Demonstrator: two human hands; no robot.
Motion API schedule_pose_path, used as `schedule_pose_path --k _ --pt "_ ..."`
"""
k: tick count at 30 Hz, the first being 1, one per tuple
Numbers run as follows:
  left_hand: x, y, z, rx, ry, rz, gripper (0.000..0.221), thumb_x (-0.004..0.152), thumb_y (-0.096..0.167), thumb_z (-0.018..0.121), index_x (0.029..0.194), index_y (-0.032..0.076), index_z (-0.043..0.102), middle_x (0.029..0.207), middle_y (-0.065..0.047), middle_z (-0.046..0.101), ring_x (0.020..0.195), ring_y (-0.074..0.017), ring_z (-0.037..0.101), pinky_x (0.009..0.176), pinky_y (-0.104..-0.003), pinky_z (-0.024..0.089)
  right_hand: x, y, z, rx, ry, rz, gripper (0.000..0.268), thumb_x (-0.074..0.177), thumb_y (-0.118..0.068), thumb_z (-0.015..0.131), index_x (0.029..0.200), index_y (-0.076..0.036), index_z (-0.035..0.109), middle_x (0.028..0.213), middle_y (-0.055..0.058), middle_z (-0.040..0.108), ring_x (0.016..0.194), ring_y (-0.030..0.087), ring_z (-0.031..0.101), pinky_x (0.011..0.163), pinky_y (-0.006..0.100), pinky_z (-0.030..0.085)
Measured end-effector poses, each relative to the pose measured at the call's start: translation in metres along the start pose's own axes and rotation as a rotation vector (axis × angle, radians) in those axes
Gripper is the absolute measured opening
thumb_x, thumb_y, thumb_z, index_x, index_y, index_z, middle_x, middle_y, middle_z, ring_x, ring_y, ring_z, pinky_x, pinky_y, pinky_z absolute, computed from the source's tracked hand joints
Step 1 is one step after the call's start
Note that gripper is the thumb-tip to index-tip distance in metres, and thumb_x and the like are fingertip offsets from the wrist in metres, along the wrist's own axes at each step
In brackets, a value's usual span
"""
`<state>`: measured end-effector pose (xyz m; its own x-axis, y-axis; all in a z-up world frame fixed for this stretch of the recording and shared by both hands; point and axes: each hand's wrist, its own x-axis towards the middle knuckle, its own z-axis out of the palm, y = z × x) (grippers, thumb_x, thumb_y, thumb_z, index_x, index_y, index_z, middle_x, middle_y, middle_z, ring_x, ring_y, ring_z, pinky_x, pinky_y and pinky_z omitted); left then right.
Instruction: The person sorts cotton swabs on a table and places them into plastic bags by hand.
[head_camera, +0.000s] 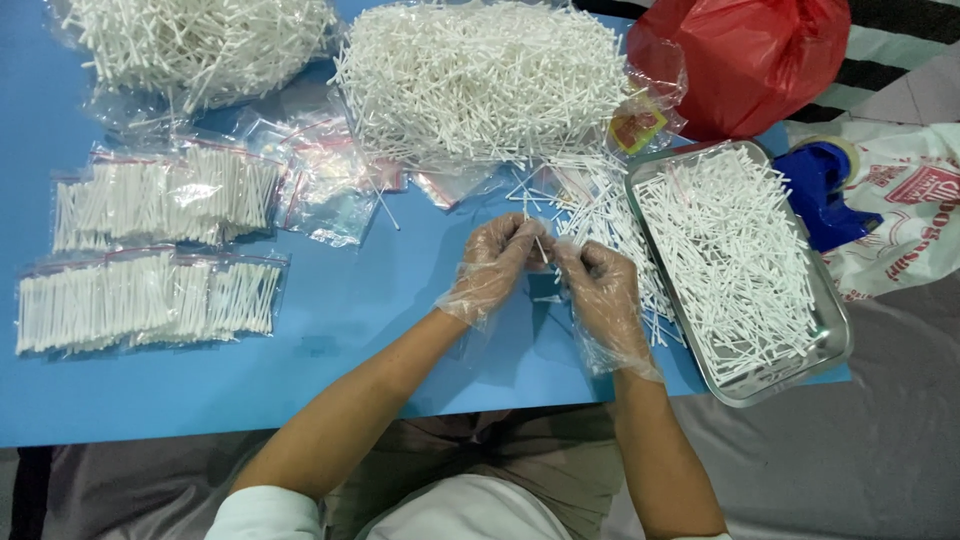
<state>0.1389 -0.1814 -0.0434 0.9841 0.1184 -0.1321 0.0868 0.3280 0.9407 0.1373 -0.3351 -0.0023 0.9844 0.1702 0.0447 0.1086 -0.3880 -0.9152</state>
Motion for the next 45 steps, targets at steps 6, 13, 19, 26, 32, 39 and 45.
schedule_pose_path --k 6,13,19,26,32,39,45 --pt "0.011 -0.006 -0.011 0.267 -0.013 -0.126 0.027 0.1 0.036 0.059 0.097 0.014 0.074 0.092 -0.007 0.078 0.095 -0.0216 0.077 0.095 -0.041 0.055 0.02 0.021 0.007 -0.006 -0.007 0.01 0.039 0.102 -0.031 0.074 0.073 -0.006 0.071 0.057 0.009 0.064 0.054 0.013 0.058 0.05 0.027 0.041" --pt "0.013 0.0 -0.007 0.386 -0.024 -0.19 0.04 0.096 0.048 0.06 0.11 0.015 0.077 0.094 -0.008 0.078 0.099 -0.0265 0.077 0.099 -0.045 0.054 0.023 -0.012 0.02 -0.028 0.025 -0.083 0.022 0.097 -0.021 0.079 0.088 -0.001 0.077 0.067 0.013 0.07 0.066 0.014 0.065 0.056 0.029 0.052" --pt "0.015 -0.004 -0.011 0.358 0.012 -0.15 0.038 0.095 0.045 0.064 0.115 0.017 0.078 0.103 -0.013 0.078 0.107 -0.0327 0.073 0.1 -0.048 0.052 0.035 0.004 0.028 -0.279 -0.002 -0.219 0.025 0.1 -0.017 0.07 0.081 0.0 0.071 0.074 0.022 0.068 0.078 0.038 0.072 0.062 0.044 0.053" --pt "0.021 0.003 -0.022 0.38 0.047 -0.156 0.036 0.093 0.044 0.062 0.115 0.021 0.079 0.1 -0.011 0.079 0.107 -0.0326 0.073 0.098 -0.044 0.053 0.04 -0.005 0.044 -0.246 0.081 -0.153 0.015 0.093 -0.019 0.072 0.093 -0.006 0.08 0.079 0.018 0.074 0.081 0.036 0.074 0.067 0.045 0.057" --pt "0.039 -0.012 -0.04 0.383 0.054 -0.14 0.033 0.092 0.045 0.063 0.11 0.023 0.08 0.089 -0.004 0.078 0.096 -0.0244 0.076 0.095 -0.042 0.054 0.055 -0.014 0.042 -0.194 -0.046 -0.108 0.013 0.091 -0.02 0.076 0.096 -0.009 0.081 0.073 0.013 0.075 0.064 0.021 0.072 0.057 0.034 0.057" --pt "0.028 0.017 -0.041 0.162 0.035 -0.103 0.024 0.098 0.026 0.065 0.093 0.006 0.078 0.074 -0.007 0.073 0.071 -0.0141 0.073 0.071 -0.027 0.06 0.065 -0.045 0.024 -0.082 -0.194 -0.301 0.049 0.093 -0.002 0.065 0.141 0.008 0.057 0.126 0.037 0.065 0.113 0.051 0.065 0.087 0.058 0.056" --pt "0.035 0.014 -0.042 0.204 0.058 -0.128 0.019 0.097 0.021 0.063 0.093 0.008 0.077 0.075 -0.004 0.073 0.07 -0.0121 0.072 0.073 -0.027 0.059 0.081 -0.01 0.022 -0.021 -0.163 -0.437 0.032 0.103 -0.007 0.06 0.132 0.004 0.066 0.106 0.022 0.068 0.093 0.03 0.072 0.064 0.038 0.06"
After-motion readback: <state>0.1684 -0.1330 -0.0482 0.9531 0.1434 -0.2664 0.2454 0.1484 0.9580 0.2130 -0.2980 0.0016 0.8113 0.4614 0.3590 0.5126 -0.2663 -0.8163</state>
